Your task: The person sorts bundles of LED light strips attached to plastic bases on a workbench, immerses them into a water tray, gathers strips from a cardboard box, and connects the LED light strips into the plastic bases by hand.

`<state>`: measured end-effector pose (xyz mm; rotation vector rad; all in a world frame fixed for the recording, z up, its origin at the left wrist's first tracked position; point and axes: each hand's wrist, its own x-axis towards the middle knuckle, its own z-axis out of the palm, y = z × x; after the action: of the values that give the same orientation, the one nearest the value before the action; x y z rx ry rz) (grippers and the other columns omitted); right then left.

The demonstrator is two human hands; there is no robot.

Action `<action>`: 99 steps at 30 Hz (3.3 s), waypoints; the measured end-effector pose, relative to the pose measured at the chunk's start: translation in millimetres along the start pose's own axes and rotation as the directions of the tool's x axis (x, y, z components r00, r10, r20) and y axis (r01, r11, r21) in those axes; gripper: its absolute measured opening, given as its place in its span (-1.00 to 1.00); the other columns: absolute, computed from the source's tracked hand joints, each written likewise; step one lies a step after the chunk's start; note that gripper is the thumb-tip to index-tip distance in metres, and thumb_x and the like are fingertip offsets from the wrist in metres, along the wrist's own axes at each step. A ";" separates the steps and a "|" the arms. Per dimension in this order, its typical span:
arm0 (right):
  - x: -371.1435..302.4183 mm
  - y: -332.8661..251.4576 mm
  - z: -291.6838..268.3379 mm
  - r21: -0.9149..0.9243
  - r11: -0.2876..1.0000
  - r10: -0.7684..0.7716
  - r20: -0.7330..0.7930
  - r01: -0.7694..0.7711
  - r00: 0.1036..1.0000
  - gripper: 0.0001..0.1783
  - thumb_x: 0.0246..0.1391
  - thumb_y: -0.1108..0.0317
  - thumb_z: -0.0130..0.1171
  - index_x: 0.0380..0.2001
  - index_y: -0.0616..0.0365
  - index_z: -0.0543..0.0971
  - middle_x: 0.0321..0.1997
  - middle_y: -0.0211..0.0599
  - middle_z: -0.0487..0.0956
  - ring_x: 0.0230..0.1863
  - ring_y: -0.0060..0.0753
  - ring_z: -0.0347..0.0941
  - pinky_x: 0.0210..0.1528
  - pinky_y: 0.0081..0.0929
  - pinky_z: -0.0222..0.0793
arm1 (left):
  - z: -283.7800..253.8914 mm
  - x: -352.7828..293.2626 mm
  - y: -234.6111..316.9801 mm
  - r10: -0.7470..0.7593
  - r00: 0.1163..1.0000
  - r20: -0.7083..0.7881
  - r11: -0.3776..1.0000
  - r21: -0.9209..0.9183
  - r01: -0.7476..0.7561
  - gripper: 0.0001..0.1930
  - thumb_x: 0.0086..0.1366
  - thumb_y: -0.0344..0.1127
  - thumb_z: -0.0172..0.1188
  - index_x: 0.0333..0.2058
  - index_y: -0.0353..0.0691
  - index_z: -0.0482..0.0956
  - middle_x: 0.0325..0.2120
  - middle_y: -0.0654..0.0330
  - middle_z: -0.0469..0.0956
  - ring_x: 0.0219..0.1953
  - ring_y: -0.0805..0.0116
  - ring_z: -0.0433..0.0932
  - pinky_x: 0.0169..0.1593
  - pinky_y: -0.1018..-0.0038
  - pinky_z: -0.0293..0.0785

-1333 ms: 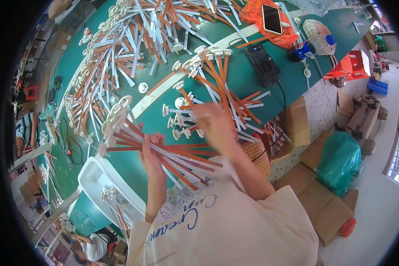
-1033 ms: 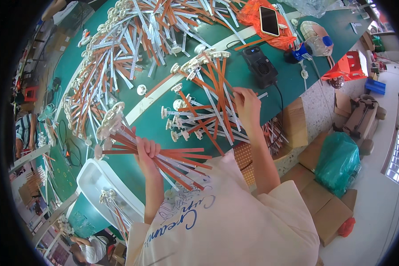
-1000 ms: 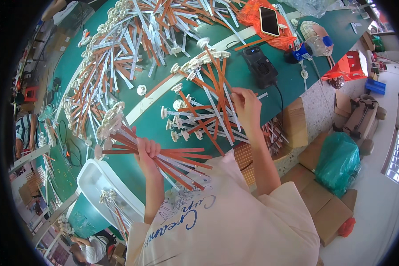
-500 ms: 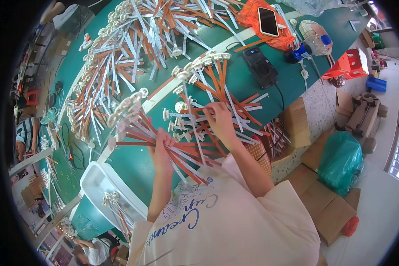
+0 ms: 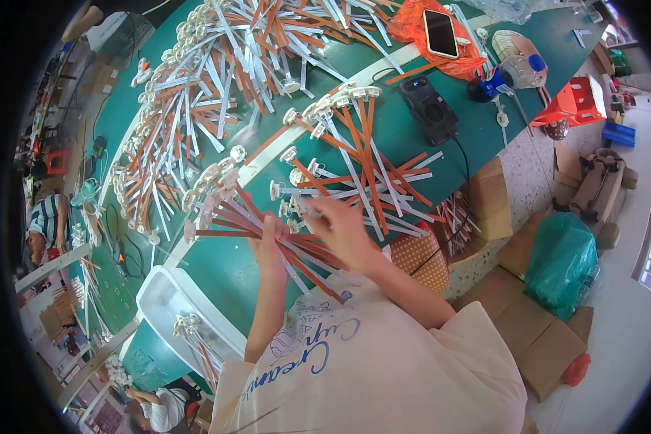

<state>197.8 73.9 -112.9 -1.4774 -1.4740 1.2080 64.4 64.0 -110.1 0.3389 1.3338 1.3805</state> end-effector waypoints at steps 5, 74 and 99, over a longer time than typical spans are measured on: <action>-8.4 -11.1 -4.3 -0.023 0.952 -0.295 0.207 0.306 0.933 -0.74 -0.08 0.40 0.18 -0.25 0.17 0.50 -0.33 -0.20 0.51 -0.36 -0.21 0.46 -0.33 -0.41 0.36 | -7.0 0.5 -5.2 -0.033 0.993 -0.117 0.994 0.098 0.044 -0.80 0.23 -0.39 0.01 -0.17 -0.30 0.34 -0.59 0.32 0.33 -0.54 0.57 0.30 -0.47 0.64 0.21; 65.8 93.9 -117.5 -0.381 0.924 -0.142 -0.280 0.025 0.949 -0.81 -0.09 0.52 0.11 -0.31 0.22 0.51 -0.40 -0.18 0.49 -0.42 -0.32 0.48 -0.34 -0.49 0.37 | -30.0 -20.9 21.5 0.093 0.996 0.014 0.990 -0.108 -0.091 -0.72 0.28 -0.38 -0.05 -0.07 -0.27 0.17 -0.64 0.36 0.18 -0.64 0.60 0.13 -0.45 0.55 0.19; -19.5 -22.4 -40.1 -0.103 0.952 -0.269 0.175 0.290 0.947 -0.67 -0.09 0.57 0.08 -0.17 0.19 0.48 -0.23 -0.19 0.48 -0.25 -0.30 0.41 -0.29 -0.50 0.34 | -3.5 -38.8 8.7 0.276 0.961 0.034 0.961 -0.017 -0.276 -0.45 0.03 -0.57 0.13 0.02 -0.28 0.18 -0.40 0.24 0.38 -0.42 0.57 0.33 -0.32 0.62 0.33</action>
<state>230.3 61.7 -77.0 -1.2202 -1.8299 1.0932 69.9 32.8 -85.9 0.5559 1.2825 1.6047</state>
